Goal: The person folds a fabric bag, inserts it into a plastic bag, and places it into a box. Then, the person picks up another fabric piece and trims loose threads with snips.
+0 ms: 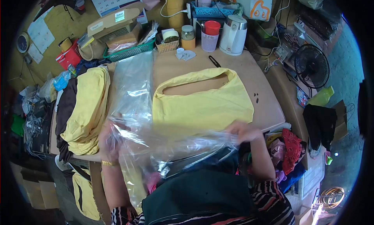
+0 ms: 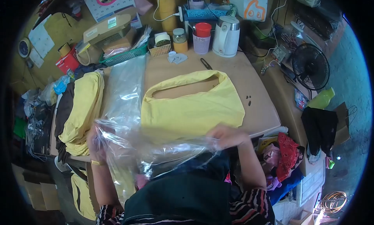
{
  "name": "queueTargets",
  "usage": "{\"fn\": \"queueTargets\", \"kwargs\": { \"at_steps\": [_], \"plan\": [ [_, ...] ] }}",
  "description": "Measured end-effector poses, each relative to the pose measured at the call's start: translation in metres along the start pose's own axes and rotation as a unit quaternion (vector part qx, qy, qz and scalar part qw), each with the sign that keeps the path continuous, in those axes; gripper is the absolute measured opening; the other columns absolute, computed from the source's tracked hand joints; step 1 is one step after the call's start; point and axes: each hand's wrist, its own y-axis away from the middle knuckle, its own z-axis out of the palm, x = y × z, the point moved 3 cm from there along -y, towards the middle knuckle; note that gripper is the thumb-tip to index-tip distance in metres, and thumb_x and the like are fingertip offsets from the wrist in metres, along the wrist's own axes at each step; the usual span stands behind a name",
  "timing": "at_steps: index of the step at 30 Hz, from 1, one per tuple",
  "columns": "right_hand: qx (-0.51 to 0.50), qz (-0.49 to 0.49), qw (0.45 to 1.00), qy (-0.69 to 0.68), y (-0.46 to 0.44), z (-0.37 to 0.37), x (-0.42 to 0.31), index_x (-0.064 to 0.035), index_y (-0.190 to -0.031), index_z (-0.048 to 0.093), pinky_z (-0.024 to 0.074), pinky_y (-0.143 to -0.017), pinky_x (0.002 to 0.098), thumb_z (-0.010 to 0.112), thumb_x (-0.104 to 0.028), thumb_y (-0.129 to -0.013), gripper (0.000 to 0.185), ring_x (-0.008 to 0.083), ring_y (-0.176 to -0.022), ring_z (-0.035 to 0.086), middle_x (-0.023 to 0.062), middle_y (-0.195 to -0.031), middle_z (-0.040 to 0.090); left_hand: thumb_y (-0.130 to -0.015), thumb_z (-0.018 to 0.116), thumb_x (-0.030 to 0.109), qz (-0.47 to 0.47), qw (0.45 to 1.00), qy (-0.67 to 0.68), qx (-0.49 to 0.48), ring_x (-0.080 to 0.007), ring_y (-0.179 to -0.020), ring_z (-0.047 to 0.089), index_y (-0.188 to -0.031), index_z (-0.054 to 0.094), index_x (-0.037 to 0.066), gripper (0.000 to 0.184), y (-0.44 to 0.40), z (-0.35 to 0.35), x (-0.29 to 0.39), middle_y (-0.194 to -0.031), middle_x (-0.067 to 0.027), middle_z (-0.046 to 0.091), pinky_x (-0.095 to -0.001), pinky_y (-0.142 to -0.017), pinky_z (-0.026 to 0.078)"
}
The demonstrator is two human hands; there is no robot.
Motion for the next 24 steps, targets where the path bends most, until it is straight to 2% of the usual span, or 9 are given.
{"fn": "queueTargets", "kwargs": {
  "at_steps": [2,7,10,12,16,18,20,22,24],
  "plan": [
    [-0.178,0.155,0.934,0.269,-0.020,0.030,0.009,0.0016,-0.088,0.068,0.0493,-0.059,0.0269,0.076,-0.022,-0.083,0.026,0.0138,-0.069,0.062,0.0070,-0.075,0.067,-0.099,0.052,0.027,0.022,0.999,0.043,0.002,-0.0190,-0.077,0.061,-0.115,0.060,0.004,0.030,-0.006,0.011,-0.004,-0.098,-0.0081,0.066,-0.0334,-0.070,0.051],
    [0.375,-0.146,0.911,-0.088,0.011,-0.016,0.005,-0.0011,-0.082,0.064,0.0501,-0.068,0.0262,0.070,-0.026,-0.087,0.026,0.0101,-0.070,0.062,0.0053,-0.082,0.068,-0.090,0.061,0.034,-0.051,0.957,-0.286,-0.013,-0.0184,-0.071,0.059,-0.098,0.059,0.003,0.032,0.011,-0.019,-0.021,-0.085,-0.0081,0.065,-0.0329,-0.060,0.049],
    [0.174,-0.250,0.878,-0.370,0.004,-0.018,-0.008,-0.0020,-0.086,0.066,0.0513,-0.072,0.0290,0.066,-0.020,-0.089,0.019,0.0138,-0.078,0.065,0.0076,-0.086,0.069,-0.085,0.069,0.030,-0.168,0.886,-0.371,-0.222,-0.0170,-0.065,0.058,-0.095,0.060,0.003,0.030,0.004,-0.004,-0.036,-0.075,-0.0071,0.063,-0.0289,-0.053,0.047],
    [-0.014,0.019,0.975,0.222,-0.004,0.001,0.001,-0.0040,-0.094,0.065,0.0517,-0.071,0.0325,0.057,-0.026,-0.096,0.024,0.0183,-0.078,0.065,0.0103,-0.084,0.068,-0.085,0.070,0.036,0.049,0.974,-0.214,0.053,-0.0159,-0.057,0.054,-0.098,0.060,0.001,0.038,0.004,0.003,-0.015,-0.072,-0.0050,0.060,-0.0256,-0.053,0.045],
    [-0.097,0.113,0.976,0.157,-0.011,0.029,0.002,-0.0034,-0.085,0.064,0.0532,-0.066,0.0310,0.051,-0.039,-0.098,0.040,0.0194,-0.070,0.065,0.0085,-0.080,0.066,-0.090,0.062,0.046,0.101,0.990,-0.100,-0.021,-0.0163,-0.072,0.058,-0.118,0.055,0.000,0.054,0.016,-0.016,-0.010,-0.086,-0.0054,0.063,-0.0281,-0.066,0.049],
    [0.480,-0.190,0.815,-0.262,0.001,-0.004,-0.008,-0.0019,-0.108,0.062,0.0487,-0.068,0.0277,0.059,-0.030,-0.097,0.030,0.0169,-0.073,0.062,0.0072,-0.083,0.066,-0.092,0.061,0.044,0.106,0.977,-0.171,-0.075,-0.0180,-0.086,0.064,-0.130,0.052,0.002,0.058,0.020,-0.012,-0.010,-0.102,-0.0061,0.066,-0.0312,-0.072,0.052],
    [0.308,-0.210,0.862,-0.344,-0.002,-0.010,-0.007,-0.0004,-0.100,0.065,0.0514,-0.068,0.0295,0.063,-0.027,-0.094,0.028,0.0177,-0.074,0.064,0.0089,-0.083,0.067,-0.095,0.059,0.038,-0.213,0.755,-0.574,-0.235,-0.0126,-0.076,0.062,-0.116,0.061,0.003,0.041,0.009,0.032,-0.034,-0.088,-0.0029,0.066,-0.0272,-0.063,0.049],
    [0.127,-0.224,0.874,-0.413,-0.008,-0.001,-0.016,0.0011,-0.092,0.067,0.0541,-0.069,0.0313,0.067,-0.025,-0.091,0.026,0.0184,-0.075,0.067,0.0106,-0.083,0.068,-0.095,0.060,0.036,-0.140,0.842,-0.516,-0.074,-0.0089,-0.072,0.058,-0.113,0.061,0.002,0.038,0.003,0.004,-0.019,-0.080,-0.0008,0.064,-0.0233,-0.061,0.046],
    [-0.023,0.082,0.953,0.290,-0.016,0.030,-0.019,0.0007,-0.097,0.066,0.0548,-0.067,0.0332,0.058,-0.036,-0.097,0.037,0.0206,-0.074,0.068,0.0098,-0.084,0.068,-0.095,0.061,0.033,-0.063,0.893,-0.436,0.089,-0.0051,-0.067,0.054,-0.109,0.061,0.001,0.036,-0.004,-0.010,-0.007,-0.073,0.0012,0.061,-0.0194,-0.060,0.042]
  ]
}}
